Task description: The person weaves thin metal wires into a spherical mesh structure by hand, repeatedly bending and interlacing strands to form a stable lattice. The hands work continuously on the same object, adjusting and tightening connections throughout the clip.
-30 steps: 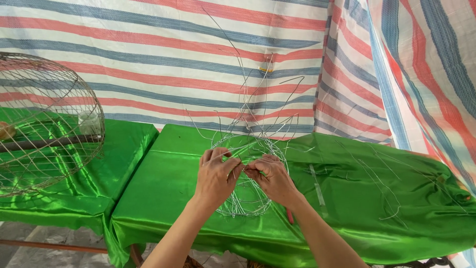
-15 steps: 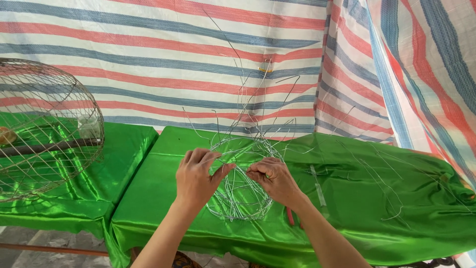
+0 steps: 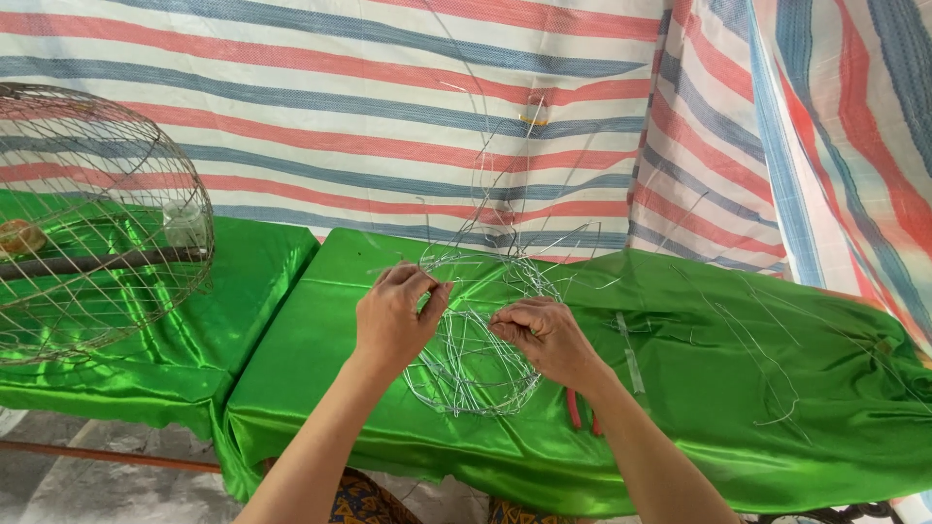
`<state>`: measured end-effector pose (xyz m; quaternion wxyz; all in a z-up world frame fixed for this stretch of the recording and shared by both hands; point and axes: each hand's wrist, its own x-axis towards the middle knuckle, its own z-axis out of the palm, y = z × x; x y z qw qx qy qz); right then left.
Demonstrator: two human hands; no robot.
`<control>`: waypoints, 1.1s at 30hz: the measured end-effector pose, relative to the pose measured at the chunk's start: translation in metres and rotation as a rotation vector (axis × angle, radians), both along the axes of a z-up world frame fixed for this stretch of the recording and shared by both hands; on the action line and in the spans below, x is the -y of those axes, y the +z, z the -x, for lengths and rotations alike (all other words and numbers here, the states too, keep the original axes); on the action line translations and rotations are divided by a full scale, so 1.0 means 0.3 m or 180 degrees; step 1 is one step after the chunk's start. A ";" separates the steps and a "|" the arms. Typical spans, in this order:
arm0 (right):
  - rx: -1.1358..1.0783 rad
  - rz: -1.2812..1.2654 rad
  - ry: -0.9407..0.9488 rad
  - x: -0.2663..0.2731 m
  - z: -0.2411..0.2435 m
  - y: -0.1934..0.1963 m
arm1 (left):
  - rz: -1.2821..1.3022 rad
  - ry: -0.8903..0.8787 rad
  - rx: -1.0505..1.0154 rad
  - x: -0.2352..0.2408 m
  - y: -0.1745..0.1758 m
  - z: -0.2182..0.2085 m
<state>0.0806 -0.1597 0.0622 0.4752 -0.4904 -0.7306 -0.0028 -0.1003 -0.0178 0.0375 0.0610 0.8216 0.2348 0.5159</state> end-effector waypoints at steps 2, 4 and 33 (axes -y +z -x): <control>-0.0034 -0.0022 0.0052 0.001 0.010 0.003 | -0.0451 0.0831 -0.0070 0.022 -0.037 -0.012; -0.0044 -0.0025 0.0057 -0.009 0.011 0.003 | 0.0090 0.0880 -0.0596 0.086 0.032 0.028; -0.0219 0.0665 0.0070 -0.054 -0.016 -0.011 | 0.1368 -0.0501 0.0426 0.079 -0.608 0.122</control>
